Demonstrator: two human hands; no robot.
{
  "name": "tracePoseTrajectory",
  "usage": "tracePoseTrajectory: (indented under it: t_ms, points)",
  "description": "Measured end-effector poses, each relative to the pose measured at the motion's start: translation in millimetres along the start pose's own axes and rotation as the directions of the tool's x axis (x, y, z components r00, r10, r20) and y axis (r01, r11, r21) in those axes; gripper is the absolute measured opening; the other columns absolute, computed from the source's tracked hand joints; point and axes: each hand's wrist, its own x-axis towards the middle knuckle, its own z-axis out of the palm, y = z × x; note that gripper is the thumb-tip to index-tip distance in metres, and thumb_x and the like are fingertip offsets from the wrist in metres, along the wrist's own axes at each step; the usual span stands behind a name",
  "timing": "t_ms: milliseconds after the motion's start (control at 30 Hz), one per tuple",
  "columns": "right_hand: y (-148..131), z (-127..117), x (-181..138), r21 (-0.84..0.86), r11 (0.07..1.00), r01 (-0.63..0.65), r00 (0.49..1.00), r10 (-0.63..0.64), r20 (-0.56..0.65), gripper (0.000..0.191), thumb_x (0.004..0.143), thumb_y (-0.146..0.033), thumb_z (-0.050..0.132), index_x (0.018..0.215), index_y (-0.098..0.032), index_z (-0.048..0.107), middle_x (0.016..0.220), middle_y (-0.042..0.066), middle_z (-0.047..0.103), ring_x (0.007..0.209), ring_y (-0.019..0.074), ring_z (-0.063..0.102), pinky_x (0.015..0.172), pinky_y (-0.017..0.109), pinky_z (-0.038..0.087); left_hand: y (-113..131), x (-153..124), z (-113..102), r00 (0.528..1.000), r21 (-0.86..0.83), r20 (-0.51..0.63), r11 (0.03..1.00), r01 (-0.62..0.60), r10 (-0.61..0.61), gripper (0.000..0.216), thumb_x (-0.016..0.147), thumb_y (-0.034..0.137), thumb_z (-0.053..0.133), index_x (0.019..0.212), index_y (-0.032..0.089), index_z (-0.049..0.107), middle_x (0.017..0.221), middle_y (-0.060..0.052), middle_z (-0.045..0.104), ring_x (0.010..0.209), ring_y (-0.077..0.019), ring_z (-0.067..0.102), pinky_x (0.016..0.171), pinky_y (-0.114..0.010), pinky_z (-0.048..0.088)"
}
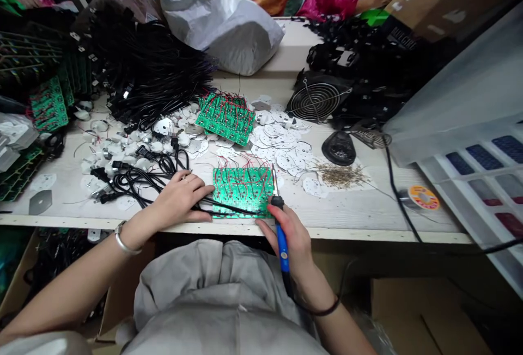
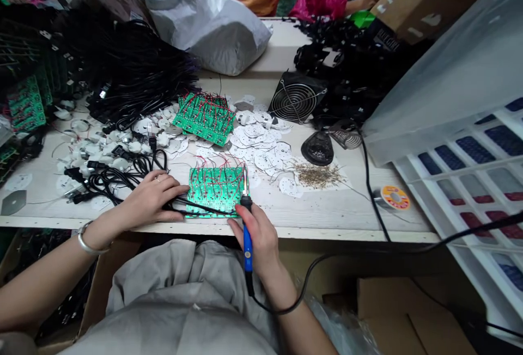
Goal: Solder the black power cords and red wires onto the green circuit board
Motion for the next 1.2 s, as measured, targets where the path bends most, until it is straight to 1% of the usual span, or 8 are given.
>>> tracePoseTrajectory:
  t_ms: [200, 367, 467, 567, 767, 933, 1067, 1200]
  points:
    - [-8, 5, 0, -0.075, 0.995, -0.069, 0.997, 0.065, -0.047, 0.038, 0.083, -0.020, 0.066, 0.119, -0.019, 0.053, 0.098, 0.011, 0.065, 0.088, 0.0212, 0.067, 0.076, 0.032, 0.058, 0, 4, 0, 0.997, -0.027, -0.053, 0.998, -0.057, 0.056, 0.040, 0.086, 0.049, 0.056, 0.108, 0.016, 0.062, 0.095, -0.009, 0.064, 0.093, -0.0234, 0.056, 0.093, -0.042, 0.038]
    - [-6, 7, 0, -0.041, 0.996, -0.079, 0.995, 0.076, -0.057, 0.035, 0.082, -0.020, 0.067, 0.116, -0.019, 0.055, 0.097, 0.011, 0.067, 0.086, 0.0215, 0.067, 0.073, 0.032, 0.057, 2, -5, 4, 0.991, -0.092, -0.134, 0.995, -0.032, 0.020, 0.045, 0.089, 0.051, 0.051, 0.114, 0.015, 0.059, 0.102, -0.011, 0.063, 0.093, -0.0225, 0.056, 0.083, -0.036, 0.044]
    - [-5, 8, 0, -0.043, 0.996, -0.083, 0.994, 0.079, -0.069, 0.033, 0.082, -0.019, 0.067, 0.114, -0.018, 0.058, 0.098, 0.011, 0.067, 0.087, 0.0223, 0.068, 0.074, 0.032, 0.056, -5, 12, 1, 0.985, -0.111, -0.173, 0.994, -0.021, 0.002, 0.029, 0.095, 0.032, 0.043, 0.114, 0.019, 0.061, 0.110, -0.011, 0.060, 0.099, -0.0205, 0.056, 0.082, -0.033, 0.045]
    - [-5, 9, 0, -0.066, 0.994, -0.085, 0.994, 0.080, -0.073, 0.031, 0.082, -0.022, 0.067, 0.113, -0.019, 0.058, 0.098, 0.011, 0.068, 0.087, 0.0217, 0.068, 0.074, 0.032, 0.056, -12, 37, -6, 0.989, -0.036, -0.107, 0.994, -0.104, 0.100, 0.024, 0.090, 0.018, 0.047, 0.103, 0.021, 0.067, 0.107, -0.008, 0.060, 0.101, -0.0219, 0.054, 0.085, -0.035, 0.044]
    - [-7, 7, 2, -0.116, 0.988, -0.103, 0.993, 0.095, -0.071, 0.025, 0.086, -0.026, 0.063, 0.109, -0.020, 0.058, 0.090, 0.007, 0.067, 0.078, 0.0189, 0.067, 0.067, 0.028, 0.055, -17, 66, -16, 0.960, 0.041, -0.015, 0.959, -0.279, 0.280, 0.015, 0.086, 0.020, 0.056, 0.090, 0.022, 0.070, 0.093, -0.005, 0.062, 0.089, -0.0194, 0.054, 0.080, -0.034, 0.040]
    - [-7, 7, 4, -0.125, 0.989, -0.083, 0.993, 0.072, -0.088, 0.025, 0.086, -0.024, 0.063, 0.110, -0.020, 0.056, 0.088, 0.007, 0.066, 0.076, 0.0183, 0.066, 0.066, 0.027, 0.055, -7, 79, -22, 0.839, 0.285, 0.059, 0.796, -0.534, 0.541, 0.017, 0.085, 0.016, 0.057, 0.069, 0.016, 0.065, 0.070, -0.005, 0.061, 0.072, -0.0182, 0.052, 0.069, -0.034, 0.034]
    - [-6, 8, 3, -0.112, 0.989, -0.100, 0.993, 0.092, -0.080, 0.026, 0.086, -0.026, 0.062, 0.111, -0.021, 0.055, 0.088, 0.007, 0.067, 0.075, 0.0181, 0.067, 0.065, 0.027, 0.055, 8, 88, -23, 0.727, 0.307, 0.166, 0.666, -0.680, 0.666, 0.022, 0.079, 0.015, 0.064, 0.057, 0.016, 0.061, 0.063, -0.006, 0.062, 0.066, -0.0187, 0.052, 0.062, -0.034, 0.030]
    - [-6, 8, 3, -0.100, 0.987, -0.126, 0.990, 0.118, -0.081, 0.027, 0.086, -0.027, 0.061, 0.112, -0.020, 0.055, 0.098, 0.011, 0.068, 0.084, 0.0207, 0.070, 0.067, 0.028, 0.058, 9, 93, -25, 0.660, 0.275, 0.136, 0.611, -0.742, 0.739, 0.024, 0.078, 0.015, 0.065, 0.055, 0.016, 0.058, 0.062, -0.006, 0.060, 0.065, -0.0181, 0.051, 0.059, -0.034, 0.027]
